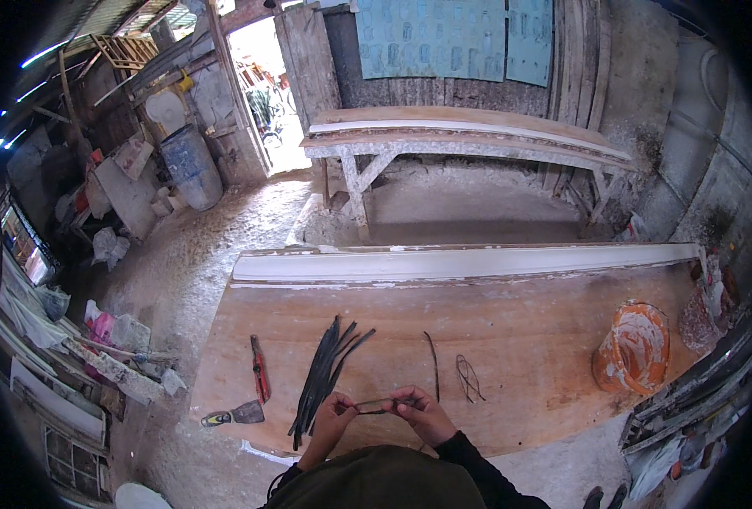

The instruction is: The person handles thin black strips on a wooden workbench, repeatedly picking them up, bending them, and placing them back down. A utility knife and an orange bucket are visible nearby. The person does not complete a final assembly or state change within the clip.

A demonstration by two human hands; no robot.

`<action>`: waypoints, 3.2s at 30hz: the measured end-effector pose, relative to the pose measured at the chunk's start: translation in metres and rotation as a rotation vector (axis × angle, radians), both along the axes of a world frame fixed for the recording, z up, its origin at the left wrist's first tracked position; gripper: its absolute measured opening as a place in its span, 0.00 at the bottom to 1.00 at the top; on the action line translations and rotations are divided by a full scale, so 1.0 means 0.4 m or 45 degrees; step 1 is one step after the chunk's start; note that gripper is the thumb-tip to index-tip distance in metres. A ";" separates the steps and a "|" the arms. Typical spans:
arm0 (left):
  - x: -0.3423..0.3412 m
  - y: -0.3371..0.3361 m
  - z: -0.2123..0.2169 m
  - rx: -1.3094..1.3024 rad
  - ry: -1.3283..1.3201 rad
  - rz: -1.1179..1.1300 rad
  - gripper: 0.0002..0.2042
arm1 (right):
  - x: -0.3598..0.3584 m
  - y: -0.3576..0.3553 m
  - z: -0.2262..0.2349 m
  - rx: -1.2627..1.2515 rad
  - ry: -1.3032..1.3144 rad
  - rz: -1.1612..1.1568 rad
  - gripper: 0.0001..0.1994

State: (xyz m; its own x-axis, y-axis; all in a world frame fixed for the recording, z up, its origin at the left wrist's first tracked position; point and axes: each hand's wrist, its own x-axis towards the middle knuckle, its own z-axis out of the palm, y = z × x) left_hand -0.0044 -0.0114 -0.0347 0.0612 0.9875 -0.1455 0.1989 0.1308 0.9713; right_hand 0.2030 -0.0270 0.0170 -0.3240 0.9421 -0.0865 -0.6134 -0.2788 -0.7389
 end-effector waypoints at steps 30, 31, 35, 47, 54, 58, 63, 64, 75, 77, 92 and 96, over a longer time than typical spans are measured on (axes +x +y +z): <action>-0.005 0.008 0.029 0.156 0.206 0.069 0.07 | 0.050 0.016 -0.008 0.558 -1.219 -0.218 0.05; -0.008 0.010 0.013 0.200 0.249 0.121 0.08 | 0.046 0.011 -0.008 0.469 -1.065 -0.072 0.06; 0.006 0.014 0.031 0.132 0.095 0.122 0.07 | 0.033 -0.004 0.013 0.242 -0.495 0.464 0.05; 0.043 -0.012 0.029 -0.039 -0.041 -0.188 0.04 | 0.035 -0.001 -0.006 0.102 -0.442 0.290 0.05; 0.049 -0.032 0.062 -0.296 -0.486 -0.742 0.04 | 0.026 0.018 -0.030 0.303 -1.254 -0.165 0.06; 0.053 -0.048 0.144 -0.438 -0.506 -0.916 0.05 | 0.037 0.028 -0.064 0.554 -1.677 -0.515 0.06; 0.015 -0.017 0.072 -0.254 -0.259 -0.333 0.06 | 0.039 0.029 -0.046 0.735 -1.605 -0.547 0.08; 0.011 -0.010 0.067 -0.184 -0.192 -0.206 0.06 | 0.047 0.027 -0.054 0.748 -1.578 -0.496 0.08; -0.004 0.015 -0.023 0.092 0.035 0.112 0.07 | 0.024 0.004 0.063 0.239 -0.422 0.606 0.12; -0.003 0.015 -0.034 0.047 -0.036 0.074 0.08 | 0.026 0.003 0.056 0.181 -0.388 0.535 0.10; 0.024 -0.022 0.047 -0.280 -0.570 -0.894 0.06 | 0.033 0.025 -0.066 0.382 -1.326 -0.453 0.09; 0.008 -0.005 0.060 -0.270 -0.283 -0.499 0.08 | 0.030 0.024 -0.038 0.578 -1.567 -0.516 0.07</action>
State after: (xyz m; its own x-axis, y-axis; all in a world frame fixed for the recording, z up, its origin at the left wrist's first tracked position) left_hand -0.0010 -0.0132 -0.0109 0.4739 0.8341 -0.2822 0.0638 0.2871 0.9558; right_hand 0.2149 -0.0173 0.0016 0.0386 0.9740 0.2234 0.5187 0.1715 -0.8376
